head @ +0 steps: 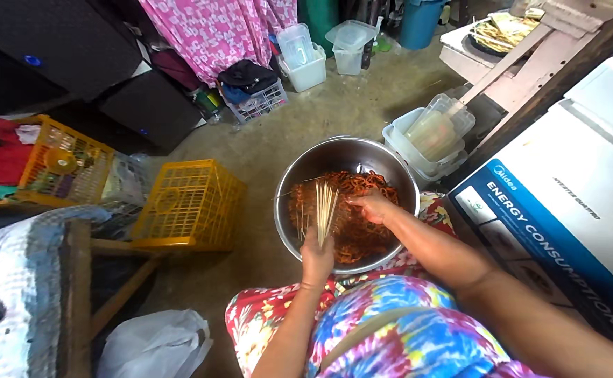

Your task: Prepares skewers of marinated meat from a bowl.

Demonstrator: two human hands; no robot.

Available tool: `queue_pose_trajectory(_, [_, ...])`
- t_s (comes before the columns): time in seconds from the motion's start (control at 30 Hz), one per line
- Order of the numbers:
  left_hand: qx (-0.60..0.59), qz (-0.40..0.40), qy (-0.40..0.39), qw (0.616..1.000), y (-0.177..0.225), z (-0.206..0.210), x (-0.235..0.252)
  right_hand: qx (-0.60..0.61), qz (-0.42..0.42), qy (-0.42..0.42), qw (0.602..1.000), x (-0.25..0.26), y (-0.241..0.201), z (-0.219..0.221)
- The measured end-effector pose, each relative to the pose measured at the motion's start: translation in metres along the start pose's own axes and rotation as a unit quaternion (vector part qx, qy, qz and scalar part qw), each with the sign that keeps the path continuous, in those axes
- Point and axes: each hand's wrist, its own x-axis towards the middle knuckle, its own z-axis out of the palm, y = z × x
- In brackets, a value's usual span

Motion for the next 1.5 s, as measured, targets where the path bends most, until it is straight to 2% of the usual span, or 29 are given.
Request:
queue_pose_trajectory(0.2, [-0.01, 0.009, -0.001, 1.0, -0.001, 0.0, -0.001, 0.003, 0.046, -0.04, 0.998, 0.001, 0.0, -0.003])
queue_pose_trajectory(0.37, [-0.025, 0.001, 0.028, 0.999, 0.0, 0.001, 0.0, -0.078, -0.016, -0.116, 0.99, -0.002, 0.0, -0.011])
queue_pose_trajectory(0.47, [-0.027, 0.003, 0.034, 0.999, 0.0, 0.001, -0.001, -0.093, -0.026, -0.075, 0.992, -0.002, -0.003, -0.012])
queue_pose_trajectory(0.63, [-0.038, 0.013, 0.02, 0.999, -0.001, 0.001, 0.0, -0.035, -0.028, -0.011, 0.999, -0.001, -0.006, -0.01])
queue_pose_trajectory(0.77, [-0.039, 0.011, -0.003, 0.999, -0.001, -0.001, -0.001, 0.012, -0.016, -0.002, 1.0, 0.001, -0.004, -0.007])
queue_pose_trajectory(1.0, [-0.027, 0.021, -0.031, 0.999, -0.001, -0.002, 0.0, 0.012, -0.023, 0.007, 1.0, 0.006, 0.0, -0.008])
queue_pose_trajectory(1.2, [0.01, 0.012, -0.015, 1.0, -0.002, -0.001, 0.001, 0.008, -0.052, 0.015, 0.999, 0.004, 0.001, -0.007])
queue_pose_trajectory(1.33, [0.039, -0.006, -0.01, 0.999, -0.001, -0.001, 0.002, 0.028, -0.039, 0.025, 0.999, -0.002, -0.003, -0.004])
queue_pose_trajectory(1.5, [-0.009, 0.005, 0.0, 1.0, -0.002, 0.0, 0.001, 0.034, -0.024, 0.038, 0.998, 0.002, -0.002, -0.005])
